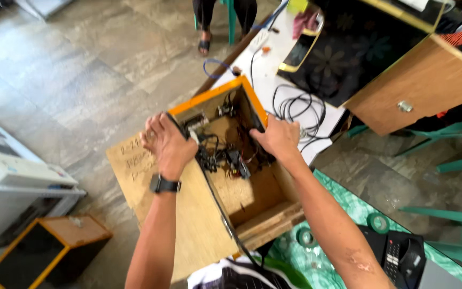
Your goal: The person works inside an open wooden electronics enclosure, twisting and connecting wires to components and routing a black cable through the box. They then lift and reposition the enclosure and arrange the cable on the work counter.
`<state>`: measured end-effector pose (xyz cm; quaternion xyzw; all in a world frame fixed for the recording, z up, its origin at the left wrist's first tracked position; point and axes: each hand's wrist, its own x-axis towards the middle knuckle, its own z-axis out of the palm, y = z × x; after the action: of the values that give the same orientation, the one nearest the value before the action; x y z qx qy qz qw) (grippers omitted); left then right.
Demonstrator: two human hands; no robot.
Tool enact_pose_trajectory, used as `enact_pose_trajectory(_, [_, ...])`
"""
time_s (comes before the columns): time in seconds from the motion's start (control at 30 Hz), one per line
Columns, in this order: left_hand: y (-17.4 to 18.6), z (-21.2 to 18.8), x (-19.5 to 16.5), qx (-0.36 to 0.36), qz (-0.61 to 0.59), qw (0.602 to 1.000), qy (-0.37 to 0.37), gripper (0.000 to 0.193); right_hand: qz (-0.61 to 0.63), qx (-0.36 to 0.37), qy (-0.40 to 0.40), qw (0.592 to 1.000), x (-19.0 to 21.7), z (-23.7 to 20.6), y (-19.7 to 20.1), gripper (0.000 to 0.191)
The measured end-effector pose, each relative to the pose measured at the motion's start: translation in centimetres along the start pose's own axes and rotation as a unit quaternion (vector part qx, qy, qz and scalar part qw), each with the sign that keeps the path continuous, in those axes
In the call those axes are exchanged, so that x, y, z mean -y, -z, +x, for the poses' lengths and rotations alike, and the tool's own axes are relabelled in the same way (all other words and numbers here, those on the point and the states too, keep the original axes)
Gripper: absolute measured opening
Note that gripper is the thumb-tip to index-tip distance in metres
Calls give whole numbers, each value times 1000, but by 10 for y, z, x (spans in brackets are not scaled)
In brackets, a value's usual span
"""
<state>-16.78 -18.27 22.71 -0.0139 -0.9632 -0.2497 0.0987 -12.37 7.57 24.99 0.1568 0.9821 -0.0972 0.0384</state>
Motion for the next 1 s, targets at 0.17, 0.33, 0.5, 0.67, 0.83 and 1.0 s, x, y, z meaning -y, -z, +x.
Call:
enact_pose_trajectory(0.17, [-7, 4, 5, -9, -2, 1000, -26, 88, -1, 21, -36, 999, -4, 3, -16, 62])
enact_pose_trajectory(0.33, [-12, 6, 10, -6, 5, 999, -32, 89, 15, 58, -14, 998, -14, 13, -15, 65])
enact_pose_trajectory(0.5, [-12, 6, 9, -13, 8, 999, -40, 88, 9, 32, -17, 999, -10, 4, -17, 67])
enact_pose_trajectory(0.67, [-11, 7, 9, -13, 16, 999, -50, 88, 3, 32, -25, 999, -8, 5, -15, 66])
enact_pose_trajectory(0.83, [-12, 7, 11, -15, 9, 999, -48, 88, 8, 25, -19, 999, -7, 4, -16, 66])
enact_pose_trajectory(1.0, [-11, 7, 10, -15, 11, 999, -46, 87, 1, 14, -9, 1000, -7, 3, -17, 66])
